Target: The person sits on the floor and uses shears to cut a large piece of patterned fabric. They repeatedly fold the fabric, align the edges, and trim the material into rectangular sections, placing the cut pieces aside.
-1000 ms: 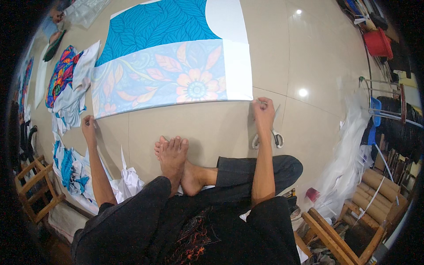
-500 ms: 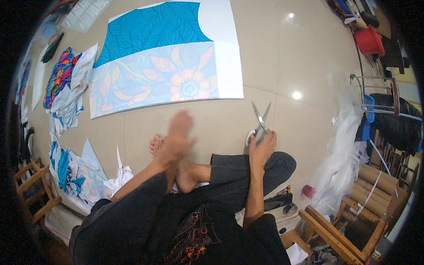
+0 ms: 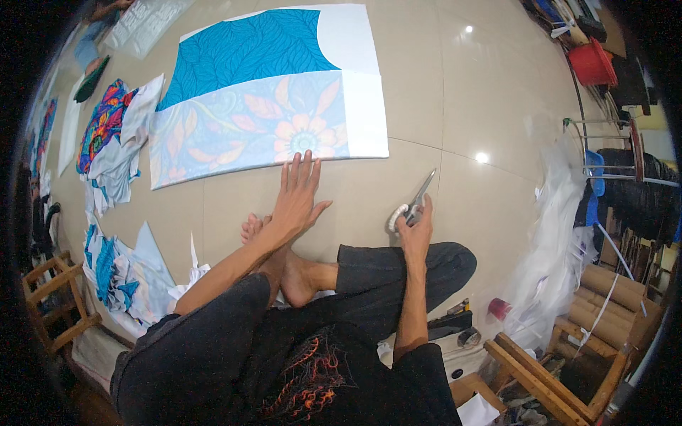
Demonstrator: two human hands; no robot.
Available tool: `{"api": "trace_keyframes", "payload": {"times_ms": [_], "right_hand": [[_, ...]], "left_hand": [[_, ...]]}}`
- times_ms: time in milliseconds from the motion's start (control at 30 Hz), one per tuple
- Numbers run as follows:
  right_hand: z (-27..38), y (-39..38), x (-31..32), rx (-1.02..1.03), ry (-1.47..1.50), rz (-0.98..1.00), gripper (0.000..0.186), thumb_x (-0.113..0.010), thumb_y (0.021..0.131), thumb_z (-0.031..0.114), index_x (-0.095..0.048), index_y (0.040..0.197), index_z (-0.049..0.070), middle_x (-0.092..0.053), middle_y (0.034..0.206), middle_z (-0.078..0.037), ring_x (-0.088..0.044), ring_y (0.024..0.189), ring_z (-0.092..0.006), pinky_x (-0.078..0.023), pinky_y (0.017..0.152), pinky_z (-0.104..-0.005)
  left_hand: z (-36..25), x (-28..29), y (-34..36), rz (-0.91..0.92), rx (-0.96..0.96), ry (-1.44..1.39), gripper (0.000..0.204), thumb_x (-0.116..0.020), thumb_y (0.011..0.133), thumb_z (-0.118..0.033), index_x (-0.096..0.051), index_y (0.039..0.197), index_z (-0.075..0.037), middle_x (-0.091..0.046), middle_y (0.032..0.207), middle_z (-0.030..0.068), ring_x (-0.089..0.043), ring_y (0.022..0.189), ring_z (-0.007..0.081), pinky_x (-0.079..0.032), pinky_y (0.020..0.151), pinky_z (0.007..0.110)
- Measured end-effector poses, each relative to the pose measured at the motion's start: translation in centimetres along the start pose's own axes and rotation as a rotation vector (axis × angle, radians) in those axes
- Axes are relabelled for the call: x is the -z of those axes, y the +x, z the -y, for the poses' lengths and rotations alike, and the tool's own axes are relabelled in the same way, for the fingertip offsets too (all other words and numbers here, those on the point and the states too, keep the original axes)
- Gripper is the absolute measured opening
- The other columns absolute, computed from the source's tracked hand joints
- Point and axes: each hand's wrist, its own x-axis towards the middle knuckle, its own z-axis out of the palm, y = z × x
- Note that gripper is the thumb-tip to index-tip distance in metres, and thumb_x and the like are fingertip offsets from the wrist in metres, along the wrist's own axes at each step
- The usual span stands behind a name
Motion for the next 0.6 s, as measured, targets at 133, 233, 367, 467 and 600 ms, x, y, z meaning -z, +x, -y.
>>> {"api": "trace_keyframes", "payload": {"times_ms": [133, 233, 367, 467, 600], "right_hand": [[0.5, -3.4, -2.5, -0.211, 0.862, 0.215, 0.066, -0.061, 0.099, 0.013, -0.032, 0.158, 0.012, -0.056, 0.139, -0.015, -0.064, 0.085, -0.0183, -0.053, 0.070, -0.0336], [1.2, -6.4, -4.1, -0.331, 1.159, 0.377, 0.062, -0.058, 0.103, 0.024, -0.033, 0.158, 0.014, -0.057, 0.137, -0.015, -0.061, 0.090, -0.0165, -0.051, 0.073, -0.0329], [0.7, -5.7, -6.7, -0.364, 1.176, 0.444, 0.060, -0.056, 0.104, 0.024, -0.031, 0.158, 0.009, -0.059, 0.130, -0.013, -0.058, 0.092, -0.0160, -0.050, 0.074, -0.0331], [1.2, -3.4, -7.8, -0.262, 1.071, 0.466, 0.062, -0.057, 0.103, 0.021, -0.032, 0.157, 0.004, -0.061, 0.122, -0.010, -0.058, 0.088, -0.0134, -0.050, 0.071, -0.0296], [2.1, -1.4, -8.3, -0.242, 0.921, 0.415, 0.060, -0.065, 0.099, 0.017, -0.041, 0.152, 0.002, -0.067, 0.113, -0.007, -0.059, 0.077, -0.0083, -0.050, 0.059, -0.0217]], "left_hand": [[-0.2, -0.8, 0.2, 0.050, -0.056, -0.003, 0.093, -0.060, 0.095, -0.050, -0.017, 0.159, 0.002, -0.010, 0.167, 0.0231, -0.006, 0.155, 0.0413, -0.010, 0.124, 0.057], [-0.4, -1.0, 0.3, 0.049, -0.020, -0.002, 0.092, -0.058, 0.095, -0.053, -0.019, 0.159, 0.001, -0.011, 0.168, 0.0199, -0.006, 0.155, 0.0379, -0.009, 0.125, 0.055], [-0.2, -1.7, 0.8, 0.027, -0.030, 0.021, 0.092, -0.054, 0.096, -0.056, -0.019, 0.159, 0.000, -0.012, 0.168, 0.0179, -0.007, 0.156, 0.0351, -0.009, 0.125, 0.053], [0.0, -2.2, 1.2, 0.025, -0.030, -0.003, 0.091, -0.052, 0.097, -0.056, -0.018, 0.159, 0.001, -0.012, 0.168, 0.0183, -0.008, 0.156, 0.0353, -0.009, 0.125, 0.053], [0.0, -2.1, 1.4, 0.020, -0.049, -0.011, 0.091, -0.052, 0.097, -0.057, -0.019, 0.159, 0.001, -0.014, 0.168, 0.0179, -0.009, 0.156, 0.0356, -0.009, 0.125, 0.053]]}}
